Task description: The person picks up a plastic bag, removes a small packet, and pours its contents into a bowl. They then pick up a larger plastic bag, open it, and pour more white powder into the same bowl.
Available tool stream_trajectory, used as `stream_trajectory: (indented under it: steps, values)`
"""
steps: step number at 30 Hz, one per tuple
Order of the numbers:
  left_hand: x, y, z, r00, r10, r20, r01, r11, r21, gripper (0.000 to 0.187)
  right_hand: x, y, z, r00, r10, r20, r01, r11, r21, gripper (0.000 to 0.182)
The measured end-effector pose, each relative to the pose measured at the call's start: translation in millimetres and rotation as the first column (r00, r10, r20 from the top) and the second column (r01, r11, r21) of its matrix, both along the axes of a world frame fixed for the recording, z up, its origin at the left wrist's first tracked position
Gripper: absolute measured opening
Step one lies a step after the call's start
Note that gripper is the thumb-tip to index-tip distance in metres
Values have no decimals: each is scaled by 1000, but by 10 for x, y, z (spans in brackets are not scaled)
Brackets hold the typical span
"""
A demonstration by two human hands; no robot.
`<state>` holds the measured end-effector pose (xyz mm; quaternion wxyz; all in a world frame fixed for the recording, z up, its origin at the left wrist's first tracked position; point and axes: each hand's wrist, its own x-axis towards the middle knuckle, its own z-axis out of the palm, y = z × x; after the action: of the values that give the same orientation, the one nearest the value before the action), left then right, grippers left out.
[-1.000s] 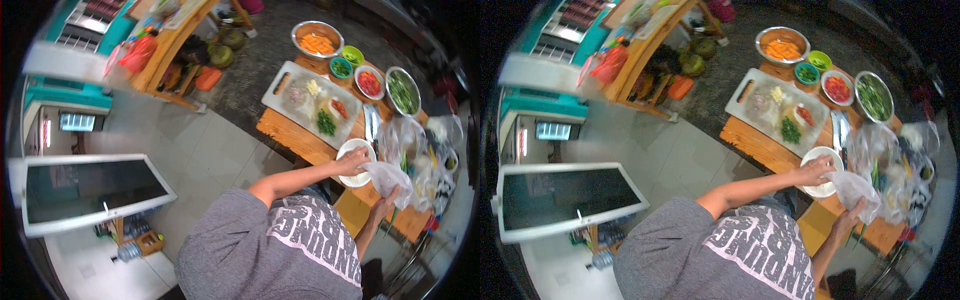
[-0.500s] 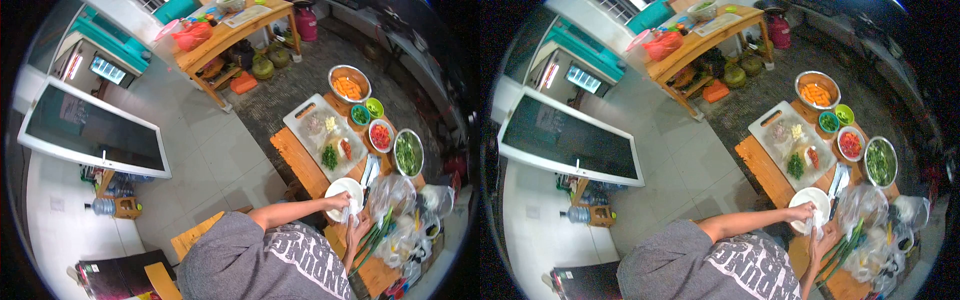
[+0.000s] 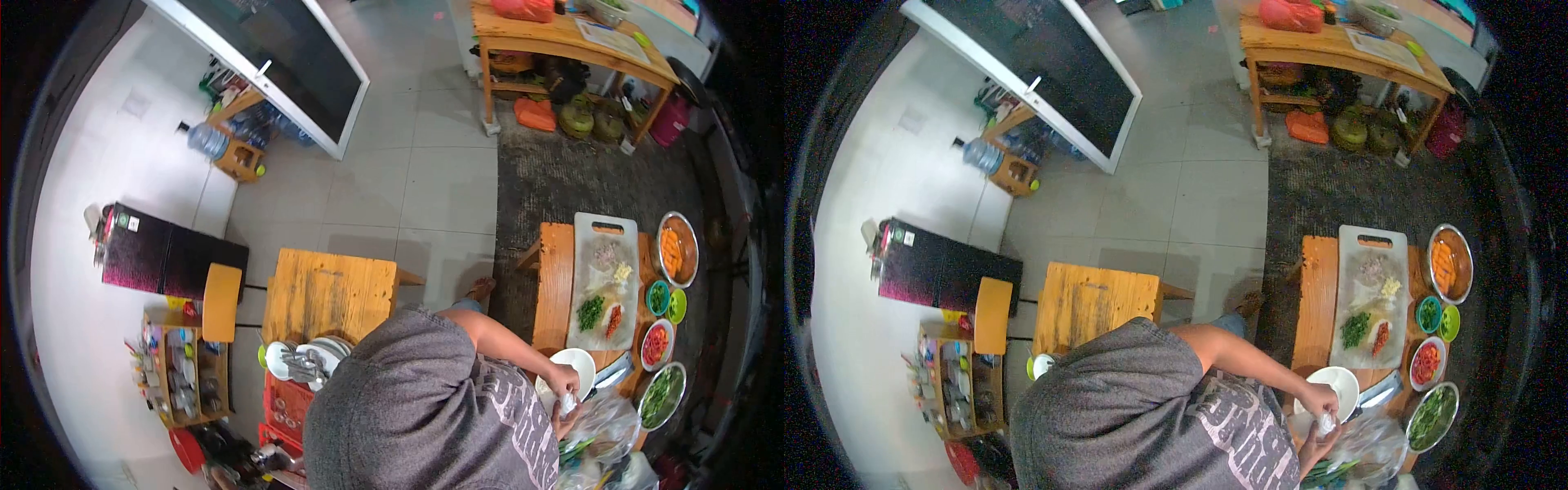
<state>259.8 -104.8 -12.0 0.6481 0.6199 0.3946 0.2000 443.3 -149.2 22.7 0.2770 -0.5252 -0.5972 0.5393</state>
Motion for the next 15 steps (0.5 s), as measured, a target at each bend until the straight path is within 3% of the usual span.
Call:
stream_trajectory:
  steps: [1, 2, 4, 6, 7, 8, 12, 15]
  values:
    - [206, 69, -539, 995, 98, -22, -71, 847, 527, 57, 76, 35, -182, 1000, 4, -20, -4, 1000, 15, 48]
    - [131, 31, -435, 985, 171, 34, -161, 816, 555, 58, 148, 63, -292, 999, 5, -38, -4, 1000, 30, 45]
    - [-113, -185, 58, 942, 303, 144, -327, 736, 593, 61, 237, 127, -413, 976, -58, 208, 32, 991, 129, 41]
    - [-196, -157, 43, 958, 253, 138, -287, 787, 547, 59, 264, 184, -499, 893, -142, 426, 44, 972, 232, 38]
    - [-214, -125, -40, 964, 230, 131, -264, 834, 484, 57, 221, 165, -376, 940, -134, 313, 62, 972, 227, 38]
    - [-218, -92, -128, 971, 201, 129, -237, 877, 418, 55, 259, 243, -152, 827, 48, 561, -132, 985, 110, 48]
    - [-286, 123, -344, 918, 245, 311, -328, 911, 251, 34, -128, 338, -103, 873, -12, 488, -106, 971, 213, 46]
    - [-551, 356, -121, 975, 176, 131, -212, 911, 355, 31, -829, 566, -198, 909, 17, 417, -142, 952, 270, 44]
